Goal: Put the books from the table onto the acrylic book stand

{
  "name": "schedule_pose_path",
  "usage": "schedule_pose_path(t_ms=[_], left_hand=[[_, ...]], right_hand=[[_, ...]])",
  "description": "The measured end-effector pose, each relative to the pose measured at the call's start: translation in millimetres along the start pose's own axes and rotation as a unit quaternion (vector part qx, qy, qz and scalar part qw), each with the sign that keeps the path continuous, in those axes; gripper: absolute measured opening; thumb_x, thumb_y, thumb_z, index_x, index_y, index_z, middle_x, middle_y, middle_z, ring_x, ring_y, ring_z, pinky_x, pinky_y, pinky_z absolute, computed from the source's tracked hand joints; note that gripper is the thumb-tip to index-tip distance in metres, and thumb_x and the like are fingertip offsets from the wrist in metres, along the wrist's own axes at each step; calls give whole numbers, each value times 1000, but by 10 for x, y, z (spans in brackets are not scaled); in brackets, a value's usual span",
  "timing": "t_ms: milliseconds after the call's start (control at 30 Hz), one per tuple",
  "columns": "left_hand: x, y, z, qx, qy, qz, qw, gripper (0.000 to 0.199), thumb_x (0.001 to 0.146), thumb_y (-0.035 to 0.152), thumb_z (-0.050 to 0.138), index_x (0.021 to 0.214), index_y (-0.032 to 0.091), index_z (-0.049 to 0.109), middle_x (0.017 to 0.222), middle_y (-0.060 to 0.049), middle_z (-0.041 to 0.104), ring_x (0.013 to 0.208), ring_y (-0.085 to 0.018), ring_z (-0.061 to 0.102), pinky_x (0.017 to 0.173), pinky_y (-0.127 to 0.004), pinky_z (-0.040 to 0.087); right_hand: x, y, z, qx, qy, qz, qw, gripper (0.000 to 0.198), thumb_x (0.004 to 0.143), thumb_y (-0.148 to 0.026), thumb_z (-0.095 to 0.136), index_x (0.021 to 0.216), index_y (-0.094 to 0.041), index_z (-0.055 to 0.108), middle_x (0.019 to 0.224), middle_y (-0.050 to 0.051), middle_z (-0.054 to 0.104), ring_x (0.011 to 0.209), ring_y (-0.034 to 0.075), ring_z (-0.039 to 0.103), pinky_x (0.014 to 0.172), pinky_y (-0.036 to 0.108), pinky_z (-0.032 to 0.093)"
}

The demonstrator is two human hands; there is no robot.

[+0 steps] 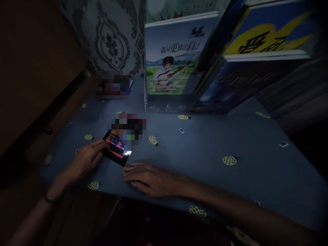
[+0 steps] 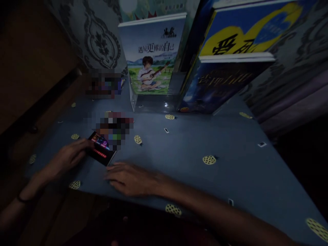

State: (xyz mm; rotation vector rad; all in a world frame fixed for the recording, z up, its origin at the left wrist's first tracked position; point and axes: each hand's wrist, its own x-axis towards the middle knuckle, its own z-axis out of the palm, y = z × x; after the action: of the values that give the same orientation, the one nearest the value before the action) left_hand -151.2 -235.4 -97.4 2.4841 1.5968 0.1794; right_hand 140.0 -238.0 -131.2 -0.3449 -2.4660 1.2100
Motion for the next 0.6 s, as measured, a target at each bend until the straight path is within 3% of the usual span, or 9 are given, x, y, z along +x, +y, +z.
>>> schedule_pose_path(t_ms=[100,233,267,333,433,600], left_hand=[[149,125,52,65,10,-59,996,34,101,40,38,116,21,62,111,-9,69,97,-26,67,84,-41,56],[241,397,271,147,1,-103,984,71,90,65,53,141,16,47,144,-21,53,128,-41,53,97,-58,49],[239,448,332,150,0,-107,983,78,88,68,55,145,16,43,151,-23,47,136,-43,46,101,-61,46],[215,501,429,154,5,-115,981,84,86,69,56,150,16,37,158,-24,38,144,-44,36,106,-63,41],[164,430,455,167,3,-106,980,81,88,61,57,152,15,36,159,-23,36,147,-42,33,108,-61,39],[167,128,221,175,-67,-53,981,70,86,44,60,148,17,43,157,-19,42,145,-37,39,111,-56,39]], right_hand=[[53,123,-147,-6,65,22,998,31,99,-18,49,124,-22,67,122,7,73,117,19,67,104,41,52],[123,534,-526,-79,250,96,960,33,98,-19,47,125,-28,65,125,6,71,122,24,62,106,52,48],[148,654,-610,-105,271,113,950,34,98,-19,48,127,-27,63,128,8,69,127,26,58,109,56,44],[198,862,-722,-146,293,138,935,37,95,-16,49,130,-22,61,133,12,64,130,28,55,111,57,40],[237,1030,-750,-159,277,152,935,40,93,-15,48,132,-14,57,129,17,65,123,29,58,107,54,43],[200,1022,-687,-89,280,137,946,37,96,-17,44,131,-19,56,110,9,74,112,24,63,99,47,47]])
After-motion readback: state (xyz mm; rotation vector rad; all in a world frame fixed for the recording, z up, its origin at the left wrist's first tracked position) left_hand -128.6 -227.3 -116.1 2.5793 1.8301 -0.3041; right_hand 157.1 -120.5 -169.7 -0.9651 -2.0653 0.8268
